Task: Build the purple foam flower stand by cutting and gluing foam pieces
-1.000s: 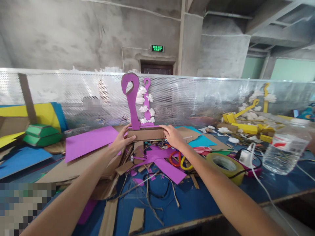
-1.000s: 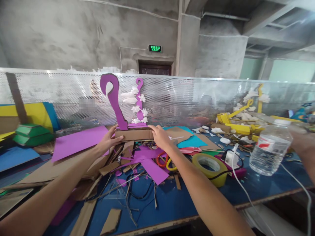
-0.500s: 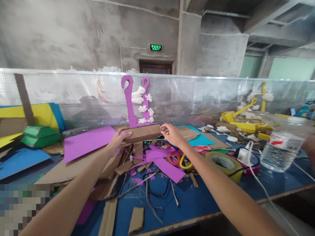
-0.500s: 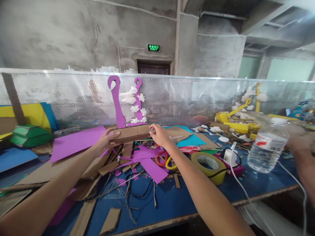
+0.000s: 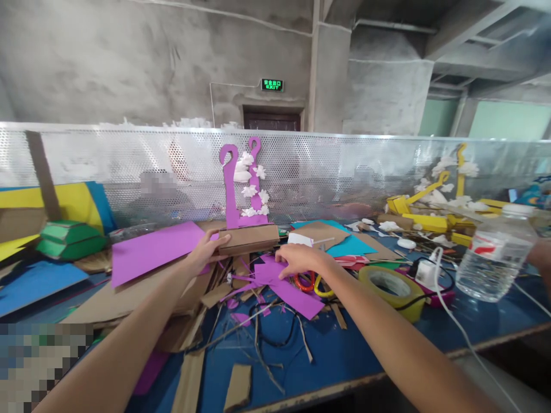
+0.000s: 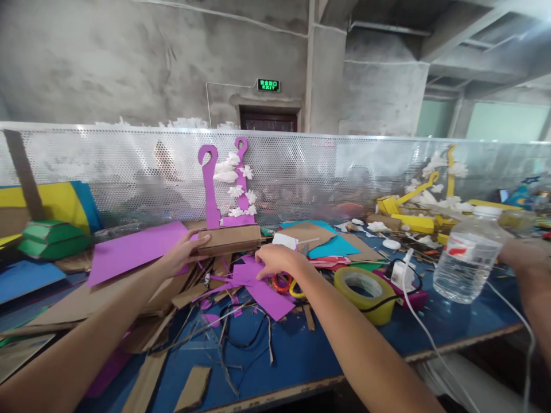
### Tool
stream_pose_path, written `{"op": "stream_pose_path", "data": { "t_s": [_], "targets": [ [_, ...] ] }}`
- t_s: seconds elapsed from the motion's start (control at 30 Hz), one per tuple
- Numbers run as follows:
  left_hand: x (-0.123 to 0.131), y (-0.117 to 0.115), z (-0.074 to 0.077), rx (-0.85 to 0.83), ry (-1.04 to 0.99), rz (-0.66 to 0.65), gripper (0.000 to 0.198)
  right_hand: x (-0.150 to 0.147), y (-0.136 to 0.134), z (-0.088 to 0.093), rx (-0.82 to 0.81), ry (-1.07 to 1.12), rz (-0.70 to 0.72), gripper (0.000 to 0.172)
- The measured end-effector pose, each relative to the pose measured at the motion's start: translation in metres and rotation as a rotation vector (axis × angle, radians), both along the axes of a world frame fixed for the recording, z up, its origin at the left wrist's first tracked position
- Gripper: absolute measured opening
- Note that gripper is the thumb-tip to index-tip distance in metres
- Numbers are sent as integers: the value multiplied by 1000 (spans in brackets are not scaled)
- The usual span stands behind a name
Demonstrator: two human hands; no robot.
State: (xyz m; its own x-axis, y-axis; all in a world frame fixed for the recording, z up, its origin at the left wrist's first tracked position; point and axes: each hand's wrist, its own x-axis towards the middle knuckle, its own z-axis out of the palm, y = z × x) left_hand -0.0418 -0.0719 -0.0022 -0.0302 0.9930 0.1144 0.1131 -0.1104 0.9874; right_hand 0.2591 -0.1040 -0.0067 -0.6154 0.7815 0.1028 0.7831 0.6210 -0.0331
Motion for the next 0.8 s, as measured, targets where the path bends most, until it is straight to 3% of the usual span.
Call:
{"op": "stream_pose_path", "data": {
  "t_s": [0.1,0.23,0.3,0.57,0.8],
  "targets": [
    [0,0,0,-15,1,7,61,3,1,0,34,100,7,42],
    [1,0,0,-16,-8,11,61,8,5,0,9,325,50,16],
    [1,-1,0,-16,-23,3,61,9,9,-2,-36,456,80,11],
    [2,-4,3,-16,-23,-42,64,8,17,2,-64,882,164,14],
    [1,-4,0,31,-9,-72,64,4,8,9,-92,951,206,15]
  ]
}}
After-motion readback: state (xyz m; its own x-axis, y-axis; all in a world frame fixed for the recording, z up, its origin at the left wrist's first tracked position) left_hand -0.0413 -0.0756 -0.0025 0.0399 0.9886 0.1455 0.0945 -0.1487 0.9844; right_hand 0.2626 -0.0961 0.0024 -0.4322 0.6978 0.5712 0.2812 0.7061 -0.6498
